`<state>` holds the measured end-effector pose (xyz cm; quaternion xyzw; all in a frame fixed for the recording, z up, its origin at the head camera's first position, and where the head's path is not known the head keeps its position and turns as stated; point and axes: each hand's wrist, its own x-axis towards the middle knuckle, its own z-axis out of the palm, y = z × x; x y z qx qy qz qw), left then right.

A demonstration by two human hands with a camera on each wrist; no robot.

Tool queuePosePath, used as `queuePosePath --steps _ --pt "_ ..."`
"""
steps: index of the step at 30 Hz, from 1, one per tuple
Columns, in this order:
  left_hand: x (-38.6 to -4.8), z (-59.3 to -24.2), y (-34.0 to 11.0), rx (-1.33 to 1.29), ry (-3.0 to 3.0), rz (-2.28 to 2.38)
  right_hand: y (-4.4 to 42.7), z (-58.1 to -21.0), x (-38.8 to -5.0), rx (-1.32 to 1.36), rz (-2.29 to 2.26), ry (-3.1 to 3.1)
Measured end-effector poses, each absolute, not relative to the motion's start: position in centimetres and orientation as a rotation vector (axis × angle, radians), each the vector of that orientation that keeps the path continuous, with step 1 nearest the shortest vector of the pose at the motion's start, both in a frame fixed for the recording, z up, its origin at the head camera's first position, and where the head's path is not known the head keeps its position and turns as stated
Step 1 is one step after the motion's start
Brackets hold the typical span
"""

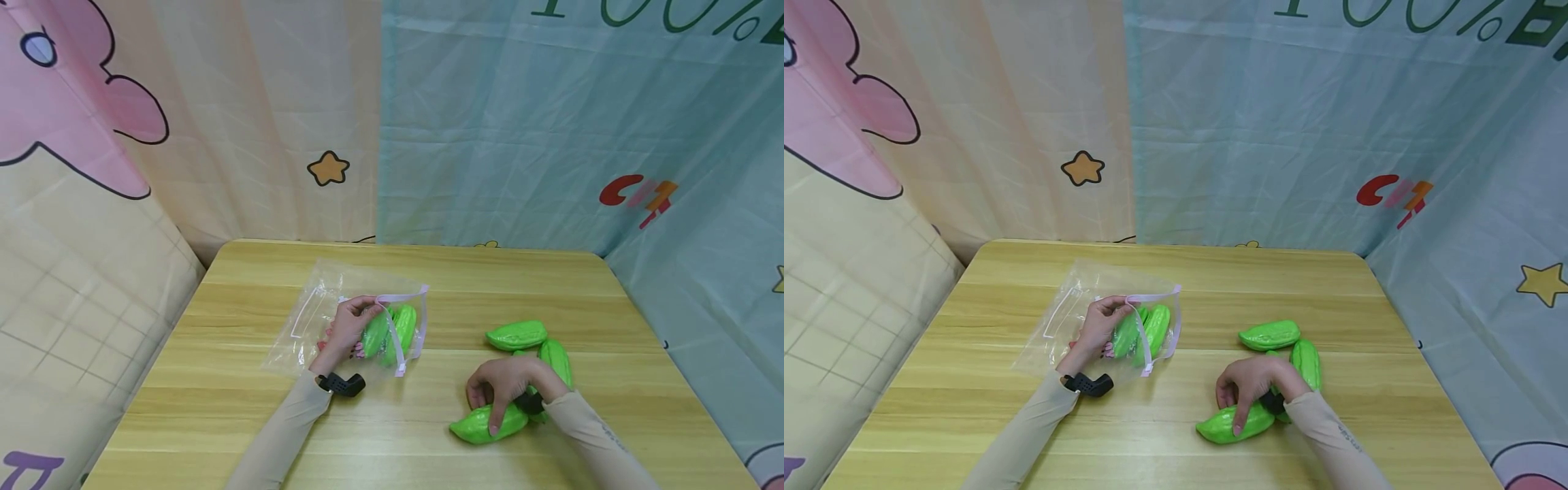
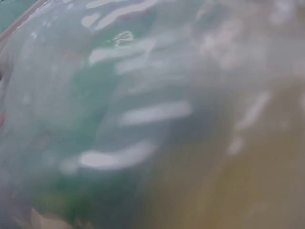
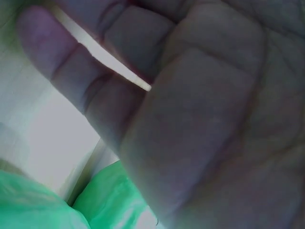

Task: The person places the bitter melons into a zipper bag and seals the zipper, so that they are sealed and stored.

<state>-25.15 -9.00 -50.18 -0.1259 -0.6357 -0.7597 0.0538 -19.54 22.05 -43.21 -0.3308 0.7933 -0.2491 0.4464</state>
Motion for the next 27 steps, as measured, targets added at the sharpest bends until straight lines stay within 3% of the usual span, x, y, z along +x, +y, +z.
queuePosePath --steps 27 --pt "-25.2 -50.4 -9.0 -0.420 -1.932 -2.291 22.1 -44.0 -20.3 -0.877 -0.774 2.064"
